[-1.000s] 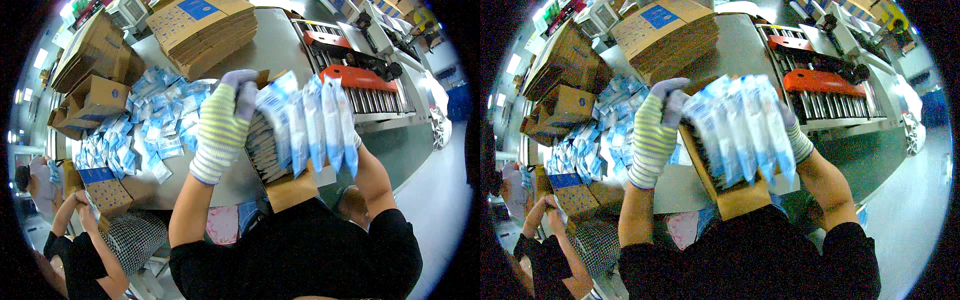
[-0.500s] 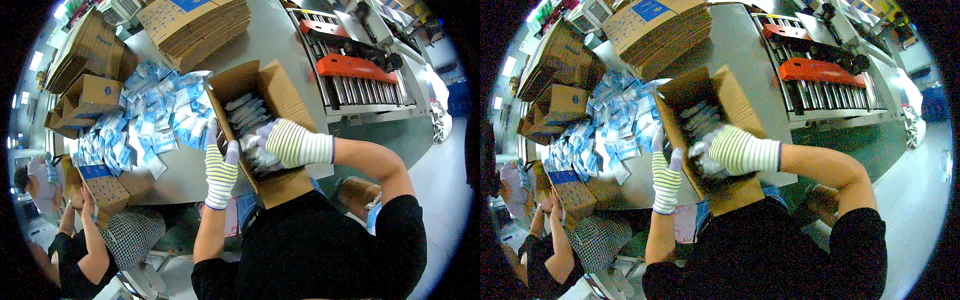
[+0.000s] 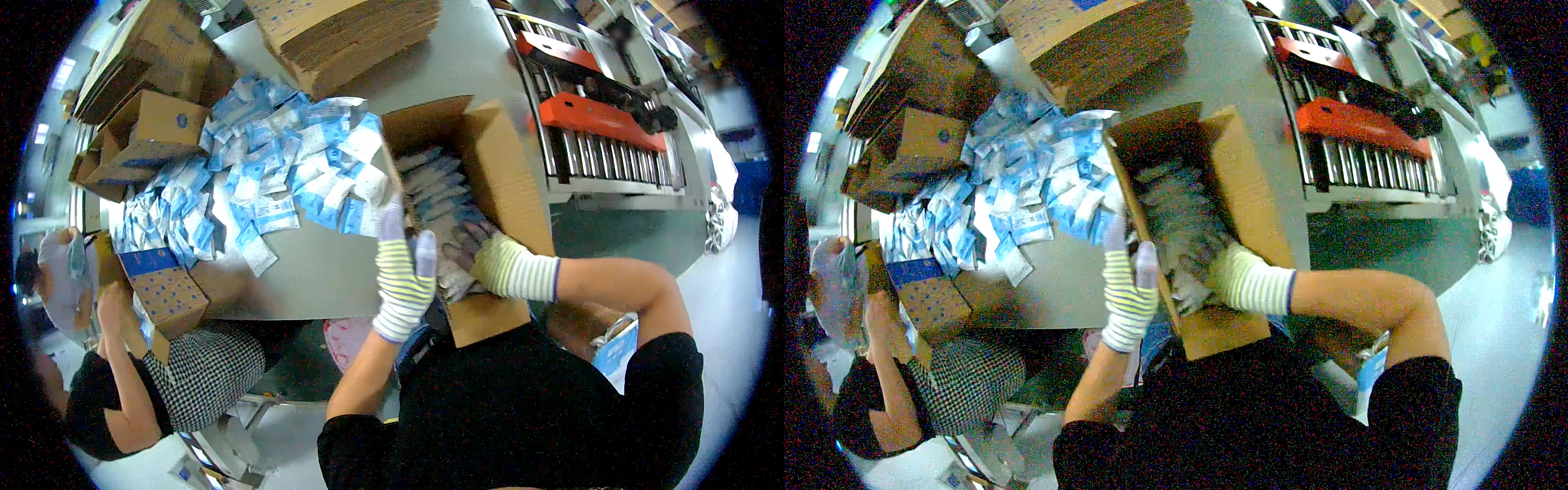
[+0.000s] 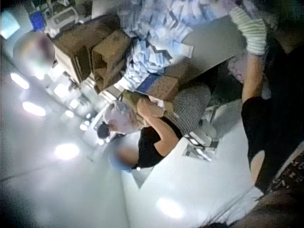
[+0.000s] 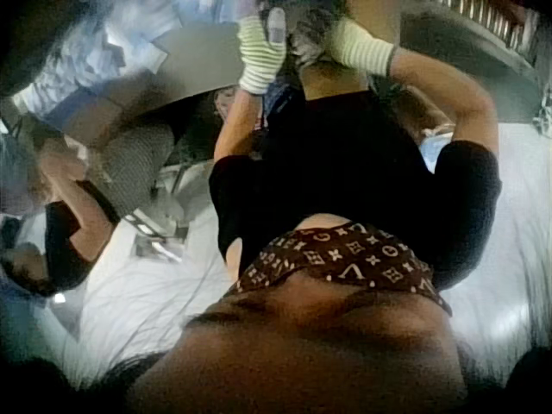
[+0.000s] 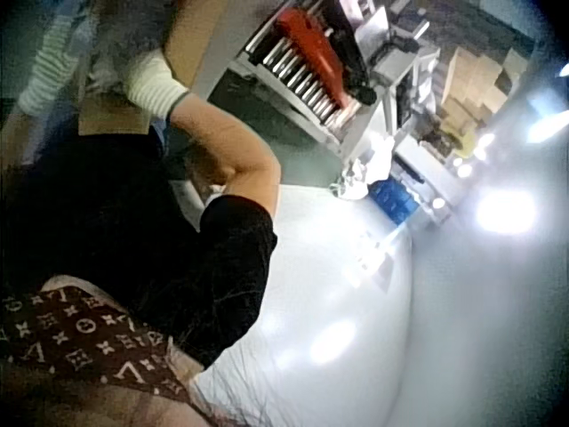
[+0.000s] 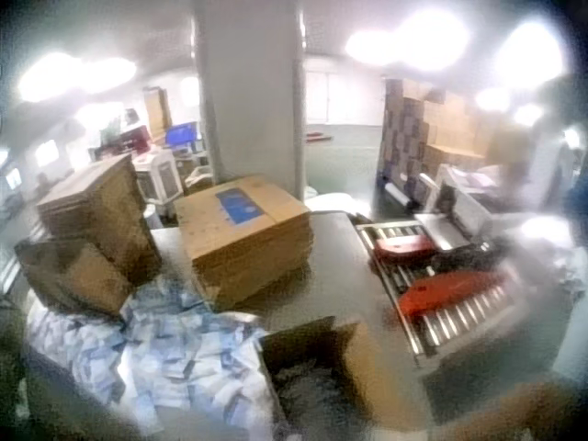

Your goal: The person packs blue and white packets from a table into cardboard boxes and سپس uses a taping machine to seal the boxes.

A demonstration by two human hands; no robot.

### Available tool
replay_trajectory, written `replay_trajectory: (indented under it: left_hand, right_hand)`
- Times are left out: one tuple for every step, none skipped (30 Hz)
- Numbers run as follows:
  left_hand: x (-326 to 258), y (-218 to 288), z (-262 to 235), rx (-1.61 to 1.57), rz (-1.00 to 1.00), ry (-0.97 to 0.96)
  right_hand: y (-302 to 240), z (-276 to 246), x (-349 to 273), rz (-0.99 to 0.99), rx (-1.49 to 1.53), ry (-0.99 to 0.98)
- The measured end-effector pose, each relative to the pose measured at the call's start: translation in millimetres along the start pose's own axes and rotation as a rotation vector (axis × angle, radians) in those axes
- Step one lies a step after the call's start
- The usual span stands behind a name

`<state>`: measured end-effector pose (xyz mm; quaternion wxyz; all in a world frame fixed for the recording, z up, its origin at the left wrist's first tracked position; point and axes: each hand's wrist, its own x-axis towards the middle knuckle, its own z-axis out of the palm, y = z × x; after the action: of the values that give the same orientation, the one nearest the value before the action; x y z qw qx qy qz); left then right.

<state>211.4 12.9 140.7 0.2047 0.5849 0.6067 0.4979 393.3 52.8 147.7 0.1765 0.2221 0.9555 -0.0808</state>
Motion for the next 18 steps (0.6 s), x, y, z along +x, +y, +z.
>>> replay_trajectory:
  left_hand:
    - [0.8, -0.1, 0.4, -0.127, -0.006, -0.002]
    - [0.3, -1.5, -0.3, -0.259, -0.014, -0.017]
    - [-6.1, -8.2, -1.3, -0.329, -0.112, -0.062]
    - [-17.1, -28.7, -0.4, -0.434, -0.263, -0.089]
    - [-20.8, -51.8, -1.4, -0.323, -0.318, -0.087]
    - [-22.7, -77.6, -2.4, -0.219, -0.372, -0.095]
    - [-32.4, -120.7, -3.9, -0.071, -0.496, -0.124]
    - [-39.5, -164.0, -0.6, 0.062, -0.614, -0.163]
    - [-39.4, -192.4, 2.0, 0.187, -0.652, -0.169]
    - [-36.2, -212.0, 2.2, 0.314, -0.694, -0.175]
    - [-26.1, -217.3, -0.2, 0.402, -0.621, -0.295]
    - [-25.1, -233.0, 8.4, 0.397, -0.625, -0.298]
    - [-29.5, -256.0, 15.7, 0.629, -0.175, -0.277]
    - [-25.9, -263.1, 21.4, 0.838, 0.287, -0.251]
    - [-25.1, -268.4, 27.0, 0.733, 0.182, -0.372]
    - [-23.3, -261.5, 31.7, 0.722, 0.180, -0.378]
    - [-14.2, -245.7, 30.5, 0.793, 0.064, -0.565]
    - [-5.1, -229.8, 26.8, 0.862, -0.056, -0.751]
  right_hand:
    - [-1.0, 3.8, -0.1, 0.023, -0.065, -0.035]
    - [-2.2, 2.6, -4.8, 0.043, -0.085, -0.084]
    - [2.1, 1.9, -10.2, 0.036, -0.067, -0.085]
    - [3.0, -5.2, -10.9, 0.021, -0.048, -0.077]
    - [6.5, -30.2, -9.4, -0.029, 0.050, -0.085]
    - [10.5, -51.2, -6.9, -0.034, 0.052, -0.089]
    - [13.0, -69.9, -0.9, -0.028, 0.238, -0.064]
    - [14.4, -78.2, 4.4, -0.004, 0.419, -0.048]
    - [17.7, -75.6, 3.4, -0.023, 0.424, 0.229]
    - [16.9, -87.3, 7.3, 0.056, 0.425, 0.316]
    - [19.6, -91.4, 10.6, 0.107, 0.449, 0.331]
    - [22.0, -93.3, 14.6, 0.156, 0.472, 0.347]
    - [17.7, -96.9, 19.1, 0.189, 0.536, 0.361]
    - [17.0, -97.8, 22.0, 0.187, 0.533, 0.357]
    - [15.8, -97.5, 26.2, 0.171, 0.558, 0.354]
    - [17.4, -94.6, 26.7, 0.171, 0.584, 0.348]
    - [20.4, -88.2, 23.1, 0.187, 0.581, 0.342]
    - [25.0, -86.0, 20.8, 0.174, 0.556, 0.340]
